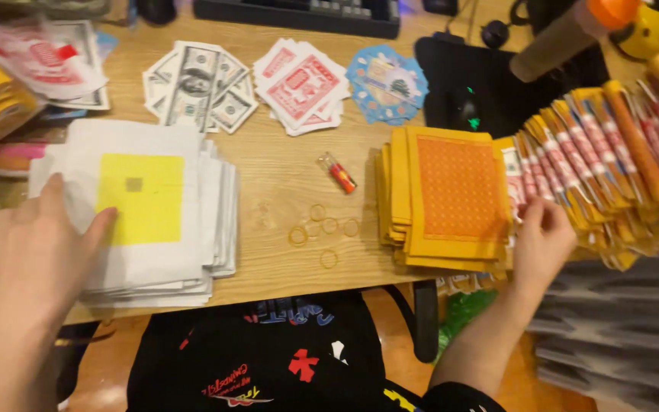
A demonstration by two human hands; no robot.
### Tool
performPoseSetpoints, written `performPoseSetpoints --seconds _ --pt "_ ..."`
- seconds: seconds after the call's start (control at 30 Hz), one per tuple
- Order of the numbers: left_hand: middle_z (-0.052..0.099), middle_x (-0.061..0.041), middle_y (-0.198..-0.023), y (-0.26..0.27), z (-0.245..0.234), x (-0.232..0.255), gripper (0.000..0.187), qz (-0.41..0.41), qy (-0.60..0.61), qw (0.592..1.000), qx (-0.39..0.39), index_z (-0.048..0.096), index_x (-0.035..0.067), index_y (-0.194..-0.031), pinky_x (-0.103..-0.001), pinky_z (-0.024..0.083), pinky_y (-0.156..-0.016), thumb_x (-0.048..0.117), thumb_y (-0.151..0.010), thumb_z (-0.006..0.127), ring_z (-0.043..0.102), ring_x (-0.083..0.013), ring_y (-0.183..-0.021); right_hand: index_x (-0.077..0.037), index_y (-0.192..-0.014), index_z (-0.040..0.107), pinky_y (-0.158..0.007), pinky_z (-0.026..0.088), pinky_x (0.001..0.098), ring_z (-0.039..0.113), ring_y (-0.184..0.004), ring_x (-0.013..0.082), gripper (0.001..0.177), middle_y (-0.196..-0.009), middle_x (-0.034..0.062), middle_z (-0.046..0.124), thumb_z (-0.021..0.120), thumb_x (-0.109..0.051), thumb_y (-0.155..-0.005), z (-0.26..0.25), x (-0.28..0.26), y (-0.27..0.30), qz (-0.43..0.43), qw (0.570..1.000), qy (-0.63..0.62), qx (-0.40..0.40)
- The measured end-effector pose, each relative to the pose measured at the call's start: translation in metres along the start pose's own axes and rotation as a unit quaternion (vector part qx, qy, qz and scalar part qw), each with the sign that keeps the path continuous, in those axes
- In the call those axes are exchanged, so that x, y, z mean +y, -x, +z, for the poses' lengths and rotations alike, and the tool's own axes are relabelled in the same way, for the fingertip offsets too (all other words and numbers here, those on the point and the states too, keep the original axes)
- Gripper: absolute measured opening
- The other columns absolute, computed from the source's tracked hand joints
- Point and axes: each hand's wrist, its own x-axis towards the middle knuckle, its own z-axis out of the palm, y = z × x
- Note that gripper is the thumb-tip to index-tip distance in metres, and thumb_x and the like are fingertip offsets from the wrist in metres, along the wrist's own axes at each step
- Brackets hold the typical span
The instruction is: Assembling and folding bundles of spirit money and ritual notes on a desk
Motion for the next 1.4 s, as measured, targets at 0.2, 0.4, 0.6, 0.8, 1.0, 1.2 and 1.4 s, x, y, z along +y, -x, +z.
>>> performPoseSetpoints --seconds 0.2,0.4,0.6,0.8,1.0,1.2,1.4 --pt "0.054 -0.044 -0.116 -0.013 0.002 0.006 0.093 -0.023 0.338 0.941 0.024 0.038 -0.018 -0.149 -0.054 0.04 -0.09 0.014 -0.073 0.081 0.049 -0.0561 -0.107 0.0 -0.115 0.067 -0.089 0.043 0.0437 0.061 -0.101 0.0289 0.034 -0.11 0.0142 0.068 0.049 -0.024 -0.1 0.002 -0.056 0.0 0.076 0.986 0.098 -0.109" --pt "0.058 -0.025 -0.109 -0.018 -0.018 0.012 0.077 -0.143 0.518 0.842 -0.039 0.038 -0.007 -0.154 -0.042 0.048 -0.068 -0.001 -0.081 0.06 0.059 -0.0314 -0.086 0.001 -0.125 0.064 -0.093 0.034 0.0565 0.044 -0.117 0.0425 0.055 -0.124 0.0222 0.053 0.054 -0.045 -0.097 0.035 -0.036 -0.006 0.011 0.957 0.244 -0.156" --pt "0.063 -0.007 -0.086 -0.013 -0.006 -0.003 0.022 -0.188 0.566 0.798 -0.087 0.069 0.002 -0.105 -0.031 0.037 -0.055 0.013 -0.086 0.063 0.049 -0.0122 -0.074 -0.005 -0.108 0.064 -0.093 0.029 0.0624 0.039 -0.121 0.0417 0.041 -0.123 0.0203 0.049 0.072 -0.042 -0.089 0.043 -0.031 -0.012 0.026 0.965 0.225 -0.135" --pt "0.066 -0.003 -0.108 -0.005 -0.005 0.012 0.036 -0.266 0.764 0.568 -0.152 0.059 0.013 -0.117 -0.03 0.051 -0.074 0.01 -0.08 0.061 0.062 -0.0154 -0.091 -0.013 -0.098 0.04 -0.048 0.033 0.0305 0.044 -0.051 0.0143 0.016 -0.072 0.0049 0.052 0.055 -0.017 -0.101 0.012 -0.106 -0.004 0.139 0.97 -0.06 -0.189" --pt "0.063 -0.02 -0.124 0.001 -0.064 0.1 0.049 -0.212 0.878 0.366 -0.225 0.056 -0.002 -0.125 -0.047 0.05 -0.1 -0.002 -0.076 0.054 0.062 -0.0326 -0.111 -0.01 -0.127 0.046 -0.056 0.032 0.0208 0.045 -0.063 0.0056 0.03 -0.08 0.001 0.053 0.059 -0.015 -0.101 -0.023 -0.125 0.012 -0.02 0.969 -0.214 -0.122" --pt "0.066 -0.02 -0.112 0.006 -0.042 0.201 0.053 -0.049 0.925 0.26 -0.275 0.057 -0.002 -0.128 -0.055 0.055 -0.085 -0.006 -0.075 0.06 0.066 -0.0322 -0.1 -0.01 -0.135 0.043 -0.071 0.057 0.0161 0.059 -0.08 0.0019 0.04 -0.099 -0.0019 0.049 0.06 -0.009 -0.098 0.013 -0.161 0.041 0.063 0.903 -0.408 -0.114" --pt "0.054 -0.021 -0.136 0.003 -0.077 0.212 0.075 -0.055 0.896 0.324 -0.3 0.041 -0.003 -0.143 -0.049 0.05 -0.096 0.052 -0.094 0.05 0.055 -0.0272 -0.121 -0.003 -0.135 0.044 -0.049 0.056 0.0251 0.062 -0.061 0.013 0.044 -0.077 0.0077 0.06 0.061 -0.011 -0.095 0.059 -0.147 0.062 0.082 0.895 -0.37 -0.235"
